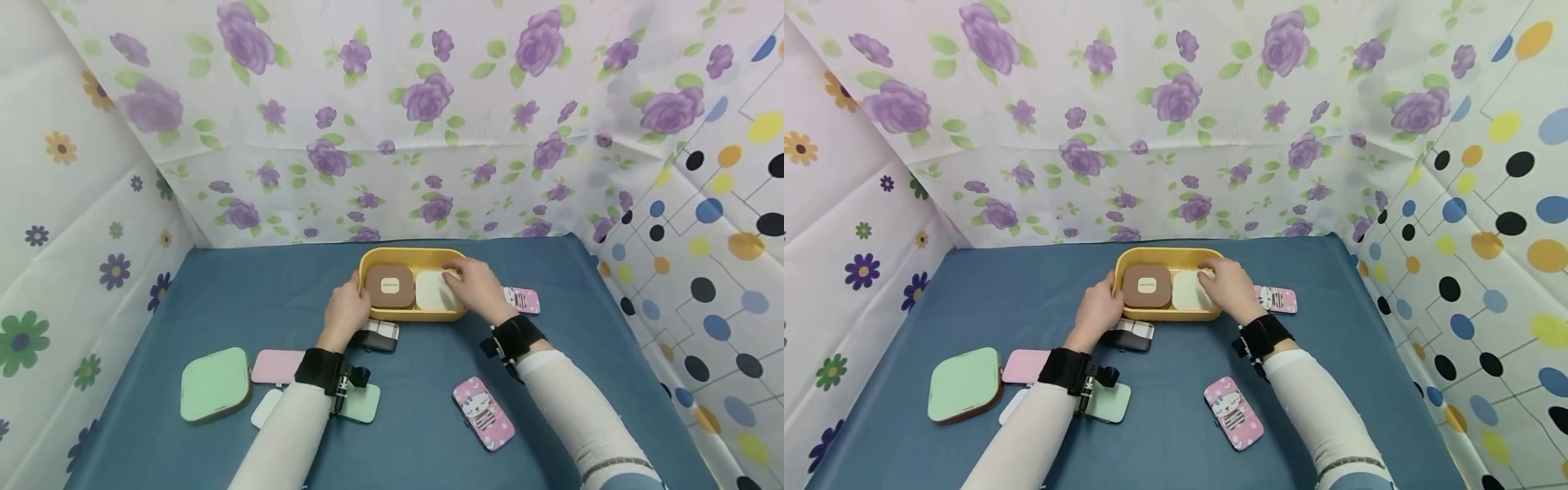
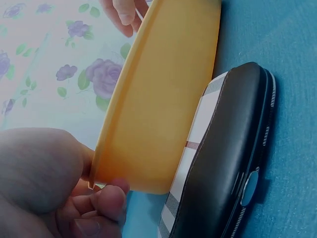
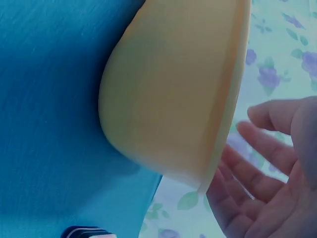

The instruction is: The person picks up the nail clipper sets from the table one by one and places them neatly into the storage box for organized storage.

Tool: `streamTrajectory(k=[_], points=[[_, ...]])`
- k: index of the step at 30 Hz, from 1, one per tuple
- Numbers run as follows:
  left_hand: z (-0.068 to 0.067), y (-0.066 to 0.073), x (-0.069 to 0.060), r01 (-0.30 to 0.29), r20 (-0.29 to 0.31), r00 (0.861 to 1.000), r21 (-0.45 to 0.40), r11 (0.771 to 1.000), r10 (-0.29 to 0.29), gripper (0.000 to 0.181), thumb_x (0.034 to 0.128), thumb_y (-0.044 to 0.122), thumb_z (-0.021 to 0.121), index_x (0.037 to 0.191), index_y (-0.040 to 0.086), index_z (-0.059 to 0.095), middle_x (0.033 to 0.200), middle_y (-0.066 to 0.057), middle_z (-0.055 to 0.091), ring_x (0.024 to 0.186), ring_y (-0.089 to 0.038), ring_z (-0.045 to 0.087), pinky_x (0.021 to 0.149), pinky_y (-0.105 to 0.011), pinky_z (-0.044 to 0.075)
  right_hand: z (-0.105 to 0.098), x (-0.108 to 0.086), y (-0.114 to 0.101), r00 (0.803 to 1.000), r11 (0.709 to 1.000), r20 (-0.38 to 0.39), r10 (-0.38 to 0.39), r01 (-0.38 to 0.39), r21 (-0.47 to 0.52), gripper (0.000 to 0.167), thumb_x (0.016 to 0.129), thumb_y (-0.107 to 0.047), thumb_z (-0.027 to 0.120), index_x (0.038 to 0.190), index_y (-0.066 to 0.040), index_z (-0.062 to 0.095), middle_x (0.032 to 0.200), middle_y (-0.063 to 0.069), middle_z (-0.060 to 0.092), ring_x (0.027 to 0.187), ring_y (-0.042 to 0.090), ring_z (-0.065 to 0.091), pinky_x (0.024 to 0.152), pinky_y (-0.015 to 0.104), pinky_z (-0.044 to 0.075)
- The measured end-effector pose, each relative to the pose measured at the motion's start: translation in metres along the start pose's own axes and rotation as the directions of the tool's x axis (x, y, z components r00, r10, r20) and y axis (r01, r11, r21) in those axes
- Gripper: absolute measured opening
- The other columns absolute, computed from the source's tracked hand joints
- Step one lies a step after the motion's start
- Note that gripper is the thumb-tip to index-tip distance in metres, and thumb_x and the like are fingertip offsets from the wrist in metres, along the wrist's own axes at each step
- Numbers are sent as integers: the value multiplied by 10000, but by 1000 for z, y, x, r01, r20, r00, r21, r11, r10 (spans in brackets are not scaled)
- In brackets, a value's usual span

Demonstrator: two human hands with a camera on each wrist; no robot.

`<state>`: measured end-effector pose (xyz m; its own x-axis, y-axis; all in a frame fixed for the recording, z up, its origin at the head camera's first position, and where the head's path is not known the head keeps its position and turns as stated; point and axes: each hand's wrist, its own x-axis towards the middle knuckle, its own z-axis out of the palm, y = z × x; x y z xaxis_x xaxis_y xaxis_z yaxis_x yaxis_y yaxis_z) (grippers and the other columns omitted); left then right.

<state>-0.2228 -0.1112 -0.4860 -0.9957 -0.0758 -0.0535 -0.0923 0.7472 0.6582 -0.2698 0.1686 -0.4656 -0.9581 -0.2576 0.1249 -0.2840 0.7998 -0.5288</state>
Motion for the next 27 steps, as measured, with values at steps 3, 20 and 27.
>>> streamTrajectory(k=[3, 20, 27], points=[[1, -1, 0, 0, 2, 1000, -11, 1000, 0, 561, 1135, 169, 477, 1659, 7, 357, 1370, -277, 666, 695, -311, 678, 570, -395, 448, -2, -1, 7, 999, 999, -29, 38, -37, 34, 353, 1082, -249, 634, 1369, -61, 718, 1268, 176, 703, 1130, 350, 678, 942, 523, 546], [3, -2, 2, -9, 15, 1000, -112, 994, 11, 564, 1140, 152, 454, 1672, 14, 325, 838, -204, 667, 435, -182, 385, 477, -333, 321, -19, -38, 52, 926, 911, 230, 298, -348, 221, 451, 1099, -481, 568, 1159, -44, 661, 1028, 125, 676, 902, 271, 648, 766, 361, 519], [0, -8, 5, 43, 93, 995, -180, 983, -27, 587, 1161, 218, 427, 1695, 40, 262, 864, -245, 707, 403, -166, 381, 454, -324, 383, -16, -38, 62, 915, 864, 320, 246, -357, 356, 481, 1109, -490, 569, 1066, -34, 714, 1028, 148, 696, 930, 268, 654, 795, 358, 549]])
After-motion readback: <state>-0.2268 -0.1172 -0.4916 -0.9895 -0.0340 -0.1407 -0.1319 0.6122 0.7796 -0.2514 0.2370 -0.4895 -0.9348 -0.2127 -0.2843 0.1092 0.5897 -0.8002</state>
